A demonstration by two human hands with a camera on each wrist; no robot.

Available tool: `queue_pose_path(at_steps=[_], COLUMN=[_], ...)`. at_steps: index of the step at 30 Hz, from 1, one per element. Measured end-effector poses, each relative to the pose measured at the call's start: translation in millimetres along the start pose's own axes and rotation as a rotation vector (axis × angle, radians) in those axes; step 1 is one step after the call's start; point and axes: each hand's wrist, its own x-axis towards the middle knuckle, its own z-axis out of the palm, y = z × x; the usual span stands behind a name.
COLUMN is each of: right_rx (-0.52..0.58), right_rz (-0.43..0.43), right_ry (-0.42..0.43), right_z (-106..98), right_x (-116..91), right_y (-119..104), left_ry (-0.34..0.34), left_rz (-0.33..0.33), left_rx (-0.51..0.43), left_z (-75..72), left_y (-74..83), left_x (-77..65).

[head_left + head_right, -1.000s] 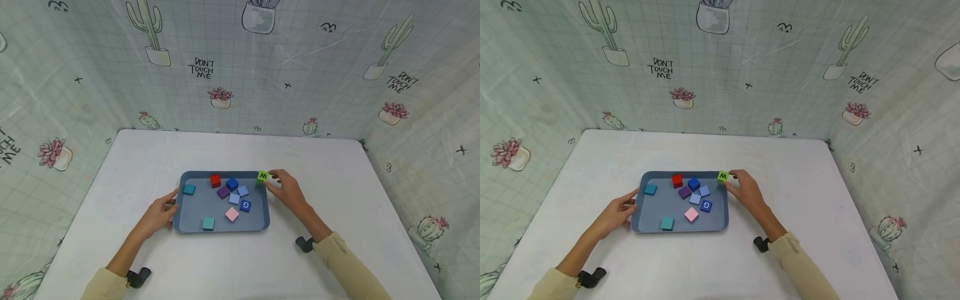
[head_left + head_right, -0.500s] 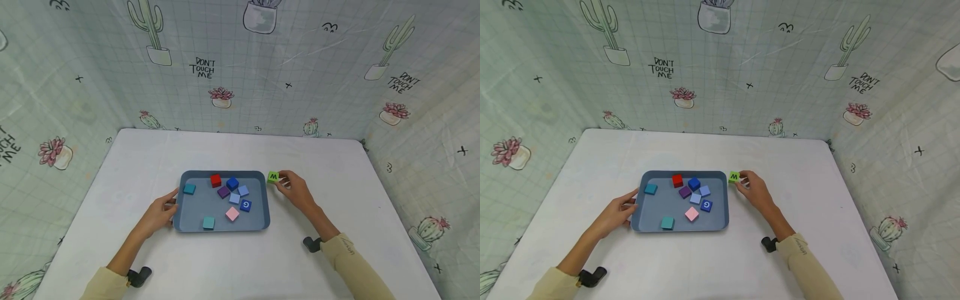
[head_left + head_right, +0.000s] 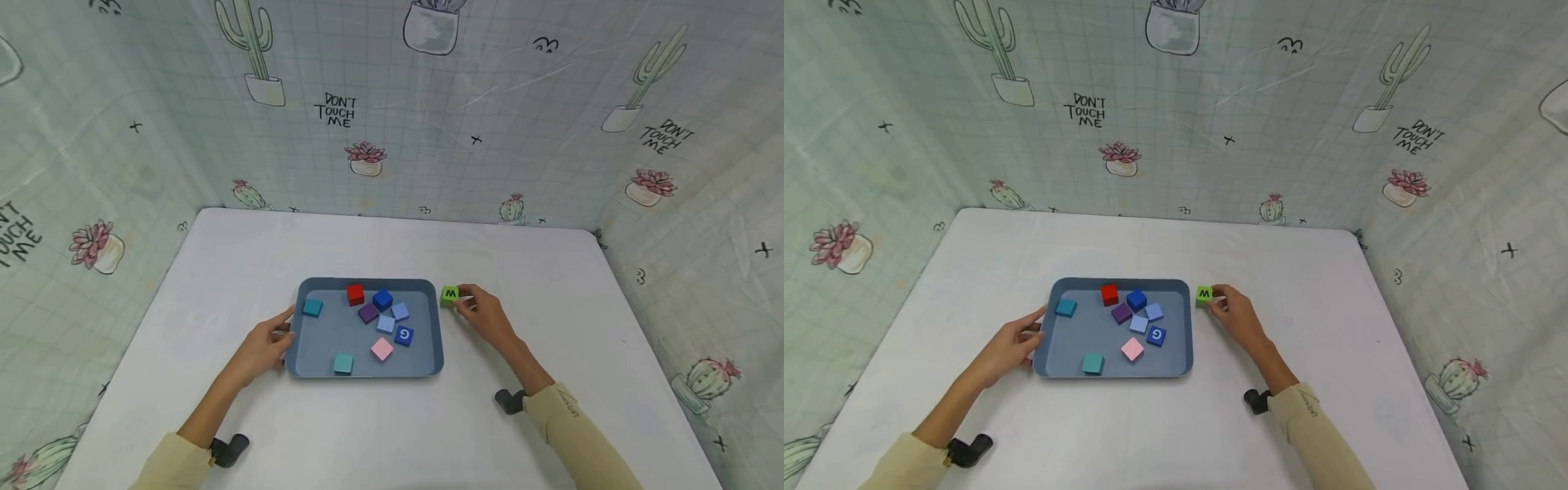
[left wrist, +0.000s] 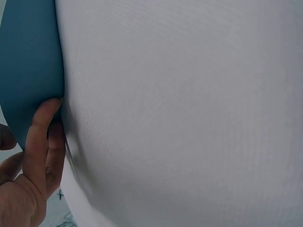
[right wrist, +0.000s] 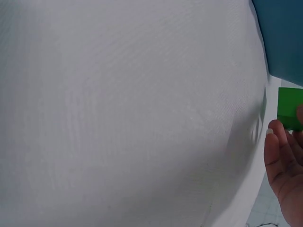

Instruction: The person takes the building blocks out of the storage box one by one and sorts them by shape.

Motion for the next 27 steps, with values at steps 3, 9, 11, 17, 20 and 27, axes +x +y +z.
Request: queue_pose_path(at_steps=[3, 9, 11, 17, 20, 27], right_rx=[0.003, 0.009, 0.008, 0.014, 0.011, -0.005], right_rz=[0.026, 0.067, 0.077, 0.095, 0.088, 0.093], right_ry=[-0.007, -0.01, -0.01, -0.032, -0.024, -0.039], right_z=[0.0, 0.7, 1.5, 6.8, 7.9, 6.0], right_x=[0.5, -0.2, -1.5, -6.5, -5.4, 2.0], right_y=[0.5, 2.2, 2.8, 3.9, 4.5, 6.2], left_ry=[-0.002, -0.003, -0.001, -0.008, -0.006, -0.009], left_rz=[0.004, 0.004, 0.001, -0.015, -0.004, 0.007], left_rx=[0.003, 0.004, 0.001, 0.003, -0.002, -0.018], left_z=[-0.2, -1.0, -0.9, 0.4, 0.4, -0.4], left_y=[0.1, -0.3, -0.7, -2.7, -2.6, -1.6], left_x=[0.9, 0.0, -1.0, -7.1, -6.8, -1.4])
